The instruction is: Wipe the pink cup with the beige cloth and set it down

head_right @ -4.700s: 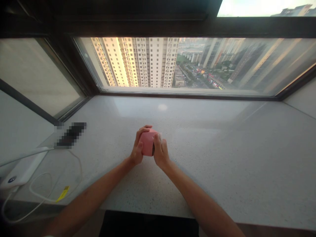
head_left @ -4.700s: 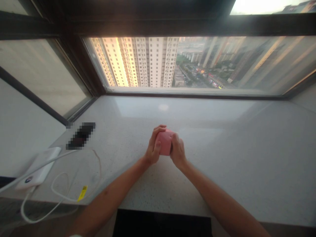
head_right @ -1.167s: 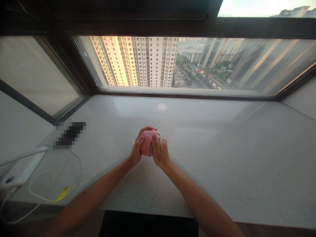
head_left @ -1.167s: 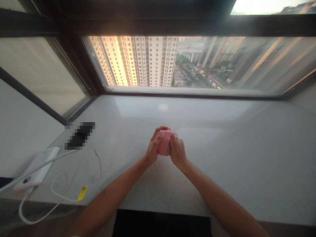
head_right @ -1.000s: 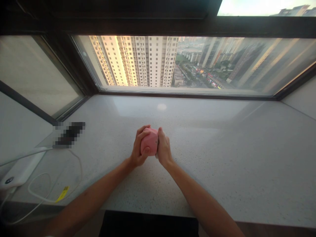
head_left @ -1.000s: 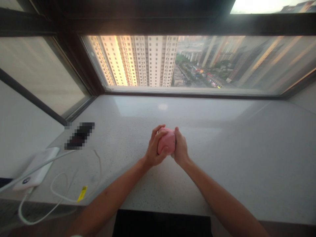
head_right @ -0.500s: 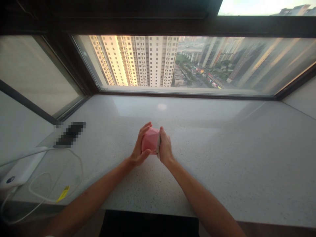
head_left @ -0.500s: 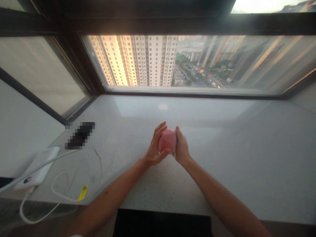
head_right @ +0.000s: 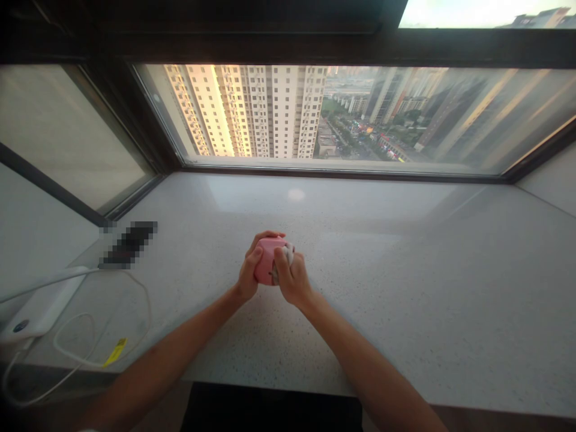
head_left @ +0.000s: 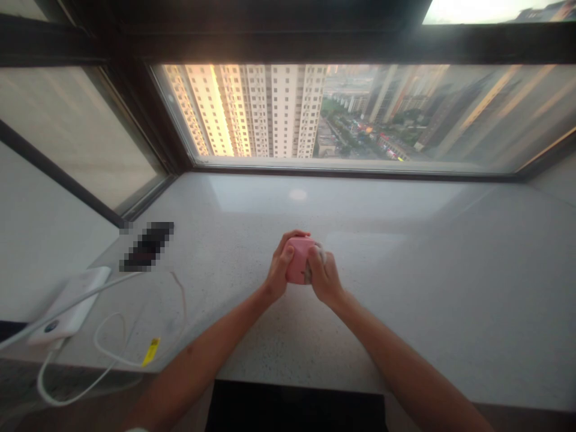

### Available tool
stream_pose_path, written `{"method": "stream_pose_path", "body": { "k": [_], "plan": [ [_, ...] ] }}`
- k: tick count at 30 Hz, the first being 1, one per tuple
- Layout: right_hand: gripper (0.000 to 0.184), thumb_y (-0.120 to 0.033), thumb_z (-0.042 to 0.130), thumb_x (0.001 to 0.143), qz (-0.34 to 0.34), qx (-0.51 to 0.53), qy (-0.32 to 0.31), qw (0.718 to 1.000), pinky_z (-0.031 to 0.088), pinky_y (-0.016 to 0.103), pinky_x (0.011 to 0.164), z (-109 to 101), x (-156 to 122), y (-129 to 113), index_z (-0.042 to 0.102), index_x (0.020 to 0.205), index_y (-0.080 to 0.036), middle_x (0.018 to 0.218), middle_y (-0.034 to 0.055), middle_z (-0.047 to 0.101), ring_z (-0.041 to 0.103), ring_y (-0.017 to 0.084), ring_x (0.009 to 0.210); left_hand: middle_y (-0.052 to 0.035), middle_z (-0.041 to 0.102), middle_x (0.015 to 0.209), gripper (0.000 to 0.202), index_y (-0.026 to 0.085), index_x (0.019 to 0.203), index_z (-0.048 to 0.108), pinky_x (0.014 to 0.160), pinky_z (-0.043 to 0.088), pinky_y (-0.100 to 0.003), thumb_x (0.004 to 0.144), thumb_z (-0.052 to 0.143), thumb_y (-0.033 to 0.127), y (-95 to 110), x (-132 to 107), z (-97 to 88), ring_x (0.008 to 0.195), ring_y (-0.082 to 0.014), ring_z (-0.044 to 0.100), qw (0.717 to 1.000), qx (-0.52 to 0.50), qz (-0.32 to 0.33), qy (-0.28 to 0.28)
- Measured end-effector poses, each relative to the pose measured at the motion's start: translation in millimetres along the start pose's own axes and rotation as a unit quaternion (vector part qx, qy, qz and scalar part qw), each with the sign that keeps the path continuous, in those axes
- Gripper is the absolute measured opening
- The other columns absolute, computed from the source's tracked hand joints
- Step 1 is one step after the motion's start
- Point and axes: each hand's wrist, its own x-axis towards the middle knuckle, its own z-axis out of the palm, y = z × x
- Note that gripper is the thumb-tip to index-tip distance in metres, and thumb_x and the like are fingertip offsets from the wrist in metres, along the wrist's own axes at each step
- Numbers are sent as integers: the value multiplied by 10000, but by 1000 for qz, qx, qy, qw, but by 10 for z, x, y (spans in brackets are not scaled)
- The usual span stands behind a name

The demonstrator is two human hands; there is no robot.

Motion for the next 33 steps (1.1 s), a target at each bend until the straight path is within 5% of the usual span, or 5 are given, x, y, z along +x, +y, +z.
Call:
{"method": "stream_pose_path", "body": {
  "k": [6,11,16,23,33],
  "plan": [
    [657,-810,464,976,59,67,43,995,306,243,435,2,-16,-5,513,677,-227,567,-35,437,363,111,501,-149,532,1551,538,265,1401,610,1183,439,-588,979,639,597,-41,-13,-26,1426,-372,523,973,118,198,12],
    [651,-792,573,940,-30,-44,-30,998,281,236,453,-24,-15,-2,538,648,-212,551,-27,454,376,108,528,-146,644,1370,492,232,1399,576,1067,529,-545,1120,292,520,-29,-21,9,1219,-311,658,1000,9,7,14],
    [637,-798,491,975,40,46,45,997,317,240,438,-15,28,-63,519,693,-227,577,-35,444,373,113,513,-136,517,1554,509,297,1369,627,1196,420,-619,958,674,595,-41,-23,-23,1434,-379,509,960,160,229,18],
    [668,-812,535,945,-36,-53,-22,998,256,238,450,-52,-3,21,501,630,-224,518,-41,413,355,102,502,-113,666,1343,485,243,1355,609,1062,549,-501,1103,359,574,-102,17,24,1215,-293,673,993,-80,-89,3],
    [635,-806,586,915,39,74,26,996,318,237,462,10,41,60,549,669,-221,576,-31,472,391,115,524,-144,577,1516,553,260,1443,590,1203,444,-569,1038,539,632,-25,28,-44,1421,-344,547,997,33,64,-25]
  ]
}}
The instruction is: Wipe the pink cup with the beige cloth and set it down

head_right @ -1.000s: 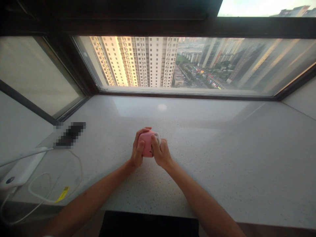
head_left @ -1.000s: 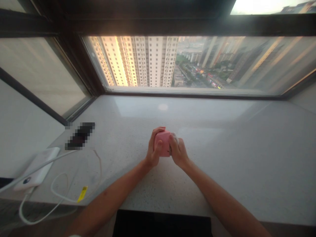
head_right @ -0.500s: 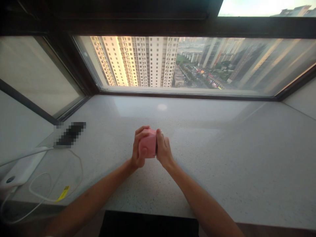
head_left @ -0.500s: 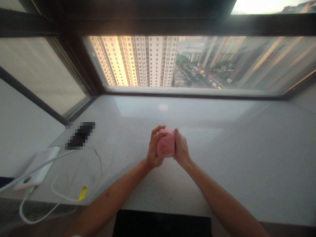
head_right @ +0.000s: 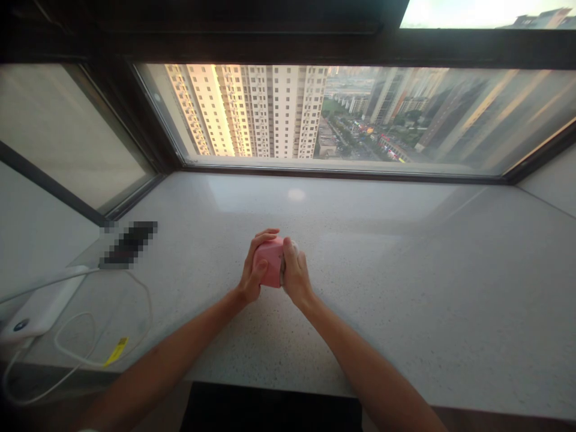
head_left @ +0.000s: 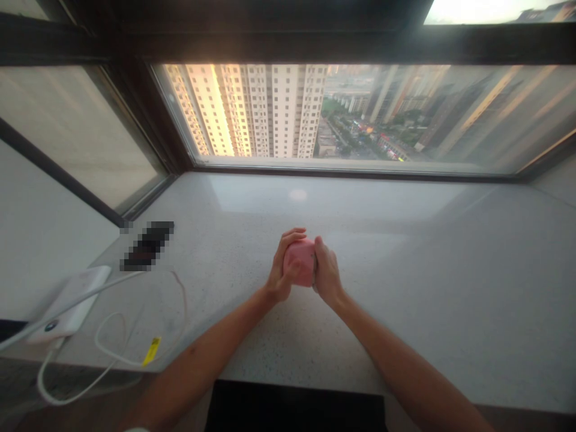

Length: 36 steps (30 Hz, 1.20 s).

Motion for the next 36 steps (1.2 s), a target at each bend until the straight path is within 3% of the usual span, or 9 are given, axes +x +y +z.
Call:
{"method": "stream_pose_path", "body": {
  "k": [2,4,9,14,19,25,29,31,36],
  "plan": [
    [671,-813,604,899,-65,-83,-40,994,300,246,472,-24,-35,13,512,592,-224,545,-26,447,379,116,532,-136,673,1354,518,227,1372,611,1048,552,-496,1095,390,603,-1,-12,32,1190,-295,679,991,-80,-106,2],
    [683,-813,583,913,-74,-110,-54,990,293,253,471,-26,-44,10,492,571,-228,526,-27,428,367,116,524,-130,682,1323,504,222,1360,604,1003,566,-472,1102,373,588,-4,-26,43,1131,-280,696,989,-81,-124,12],
    [646,-812,500,958,22,14,43,999,351,253,466,33,-15,-13,527,689,-225,595,-28,461,380,118,524,-157,557,1502,538,240,1350,625,1182,442,-589,970,648,621,5,-25,15,1408,-376,529,991,92,97,31],
    [665,-825,587,905,-53,-95,-37,993,283,244,457,-13,-33,4,535,635,-219,549,-32,431,374,115,527,-131,669,1305,468,232,1330,609,1024,555,-507,1110,341,546,0,-22,46,1161,-288,672,993,-55,-99,34],
    [638,-798,533,955,36,41,39,998,364,241,477,54,-24,-18,544,693,-216,614,-30,475,388,111,532,-145,576,1488,518,249,1329,644,1179,442,-572,973,641,625,17,-36,36,1389,-352,540,994,69,73,52],
    [662,-810,606,912,-34,-68,-25,997,284,243,470,4,-12,23,534,638,-211,555,-39,436,373,104,520,-108,691,1264,459,229,1278,639,1022,541,-462,1093,396,572,-13,-9,70,1131,-274,670,988,-77,-123,52],
    [629,-812,560,924,65,70,37,995,358,247,479,53,39,16,544,707,-222,601,-28,497,409,116,522,-146,601,1452,495,229,1341,638,1168,448,-534,999,620,586,4,-21,39,1367,-339,555,996,62,44,53],
    [621,-816,550,924,75,103,45,991,390,252,494,86,32,16,559,739,-223,625,-25,518,432,121,532,-148,597,1461,496,227,1326,652,1183,432,-537,984,635,586,25,-14,22,1389,-349,540,994,66,70,40],
    [686,-836,542,927,-60,-84,-25,994,297,253,476,25,-48,35,506,619,-224,549,-34,438,385,106,519,-109,723,1249,456,203,1242,676,1022,540,-423,1055,472,564,-16,19,43,1142,-276,681,976,-129,-170,52]
  ]
}}
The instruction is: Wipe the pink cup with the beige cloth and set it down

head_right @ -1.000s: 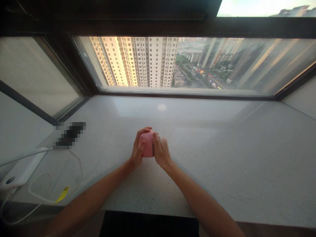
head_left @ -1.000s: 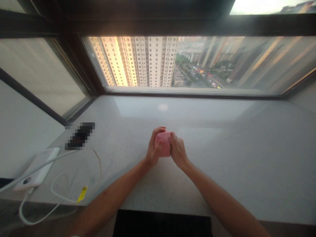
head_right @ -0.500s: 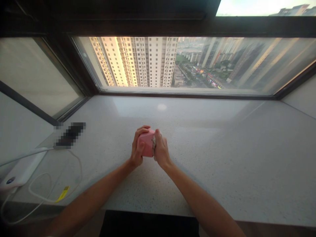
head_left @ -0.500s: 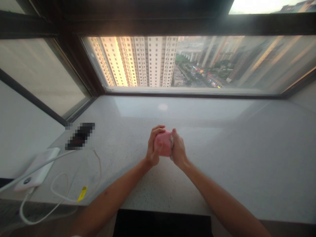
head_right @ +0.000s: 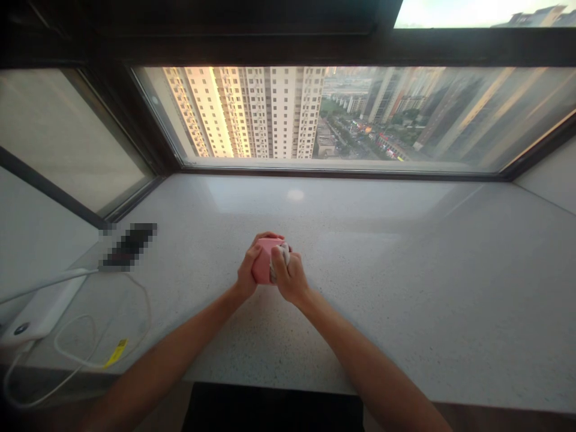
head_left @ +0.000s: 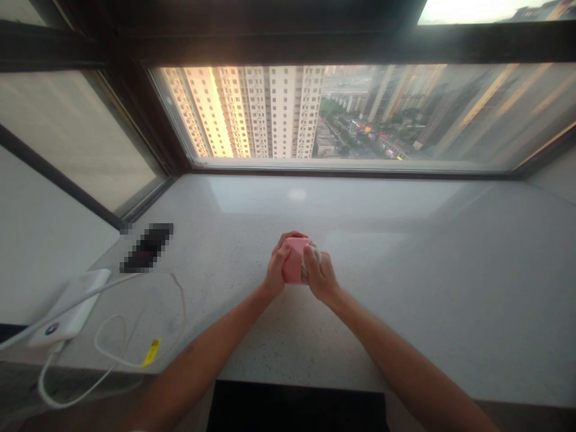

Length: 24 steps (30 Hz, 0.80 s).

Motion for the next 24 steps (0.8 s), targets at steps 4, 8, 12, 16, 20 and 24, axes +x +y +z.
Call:
{"method": "stream_pose_path", "body": {
  "k": [4,8,12,16,20,24],
  "plan": [
    [676,-829,522,940,26,-6,3,1000,289,240,455,-54,58,14,536,649,-219,540,-41,436,382,101,500,-107,715,1333,526,221,1334,646,1033,542,-427,1057,467,632,-54,12,-8,1161,-277,694,995,-44,-91,13],
    [630,-794,551,942,115,131,41,984,335,222,443,-29,146,18,586,709,-211,577,-32,499,426,104,495,-123,455,1676,764,289,1582,472,1250,393,-523,981,587,746,-28,-27,-31,1485,-349,496,996,78,52,-14],
    [624,-799,569,934,83,123,64,987,356,227,461,-3,77,34,574,719,-214,583,-29,512,443,111,511,-132,556,1557,609,258,1463,579,1250,389,-537,997,632,646,-32,-38,-13,1456,-353,513,986,113,117,-22],
    [696,-852,577,896,2,3,18,1000,267,241,444,-2,-4,26,495,609,-224,509,-37,436,372,98,485,-117,699,1290,470,236,1346,616,1024,554,-489,1100,400,574,-60,-32,4,1120,-287,701,1000,15,-2,-11],
    [637,-810,539,943,92,104,53,989,327,238,444,35,23,-48,539,702,-220,571,-38,476,394,106,489,-135,608,1471,517,249,1343,650,1171,462,-534,970,677,606,-5,-44,-10,1373,-346,570,969,148,199,6],
    [650,-827,532,932,59,84,58,993,360,245,466,42,13,-100,562,711,-217,591,-25,511,433,117,514,-140,649,1400,487,234,1336,645,1121,506,-520,1044,521,603,29,-25,13,1283,-318,628,984,98,146,-8]
  ]
}}
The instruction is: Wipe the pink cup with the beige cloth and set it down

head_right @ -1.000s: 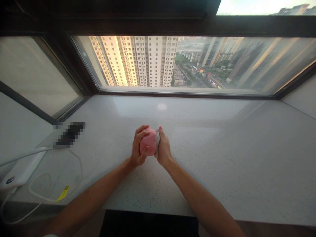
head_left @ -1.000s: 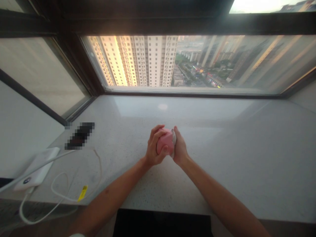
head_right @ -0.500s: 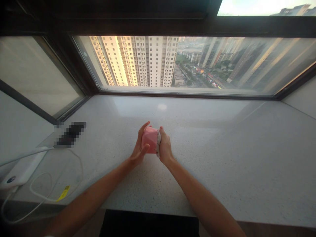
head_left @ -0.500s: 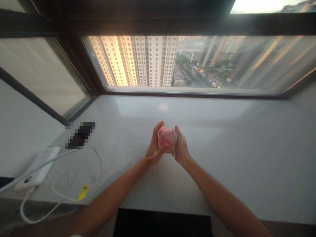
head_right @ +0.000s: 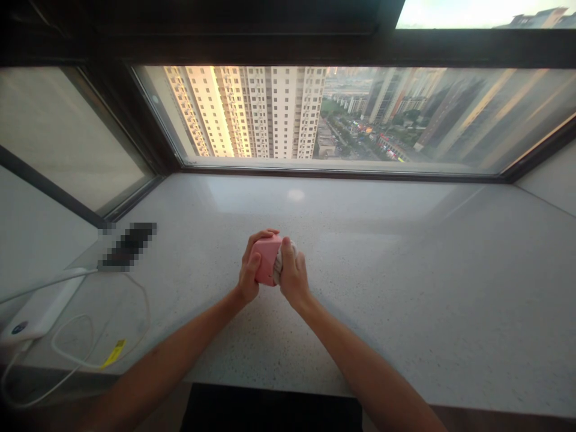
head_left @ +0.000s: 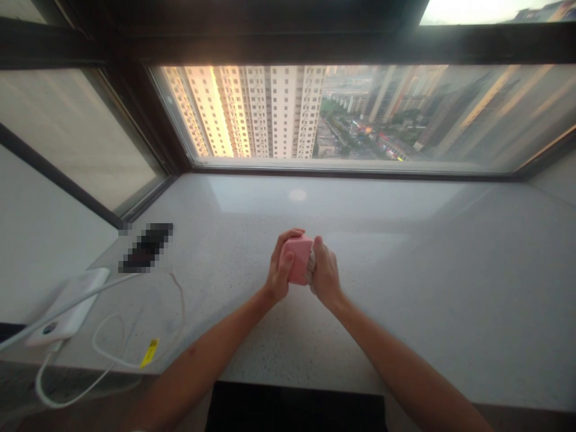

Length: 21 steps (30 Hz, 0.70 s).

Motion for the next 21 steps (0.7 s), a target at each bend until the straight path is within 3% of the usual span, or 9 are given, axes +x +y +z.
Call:
{"method": "stream_pose_path", "body": {
  "k": [3,4,8,9,13,14,18,19,21],
  "plan": [
    [690,-853,557,901,-41,-85,-32,995,288,252,447,-14,-22,-18,509,618,-226,518,-34,445,391,108,486,-127,706,1266,488,224,1325,629,1033,560,-500,1100,372,573,-22,1,6,1120,-284,697,991,-60,-119,-15],
    [690,-852,555,901,-25,-80,-29,996,284,252,441,-11,-22,-25,499,612,-229,512,-38,432,380,106,478,-131,699,1285,484,223,1339,624,1052,550,-510,1095,399,576,-30,-4,-1,1150,-292,690,994,-44,-104,-13],
    [644,-823,504,943,57,18,25,998,347,248,438,14,-11,-36,538,697,-228,569,-35,479,400,116,484,-164,590,1481,574,234,1390,614,1186,445,-572,968,665,620,-41,-16,-42,1399,-365,554,994,67,88,-6],
    [643,-819,498,950,45,12,23,999,350,247,442,10,-13,-31,543,701,-227,574,-32,488,409,118,492,-164,589,1480,571,233,1385,616,1178,452,-572,975,645,630,-43,-14,-44,1392,-365,560,994,59,90,-8],
    [702,-818,516,954,-77,-115,-64,988,291,250,458,-49,-24,-14,481,575,-228,504,-27,444,386,106,492,-138,692,1291,511,215,1349,604,1010,565,-501,1106,337,576,-48,-7,-17,1139,-296,701,993,-64,-94,-27],
    [704,-812,519,958,-81,-122,-74,986,282,251,457,-58,-20,-18,472,567,-229,497,-30,434,376,103,486,-136,694,1287,499,217,1353,601,1006,567,-494,1106,346,569,-43,-9,-12,1130,-290,703,993,-61,-101,-20],
    [648,-789,471,993,0,-24,4,1000,327,243,449,-31,7,-50,532,681,-224,565,-32,472,395,112,503,-150,599,1482,552,244,1337,638,1169,465,-558,950,680,637,-3,-18,-17,1383,-356,568,994,69,81,18],
    [646,-793,466,994,3,-14,12,1000,339,243,452,-20,9,-51,539,698,-224,577,-29,483,403,115,511,-151,596,1490,556,245,1327,648,1181,453,-563,943,683,645,4,-17,-16,1401,-362,554,993,71,93,18],
    [661,-802,475,987,-29,-47,-14,998,328,244,455,-17,4,-39,534,676,-222,566,-25,482,404,114,512,-143,647,1419,506,239,1306,654,1135,494,-536,1011,560,639,-2,-9,-7,1315,-335,620,1000,7,21,19]
  ]
}}
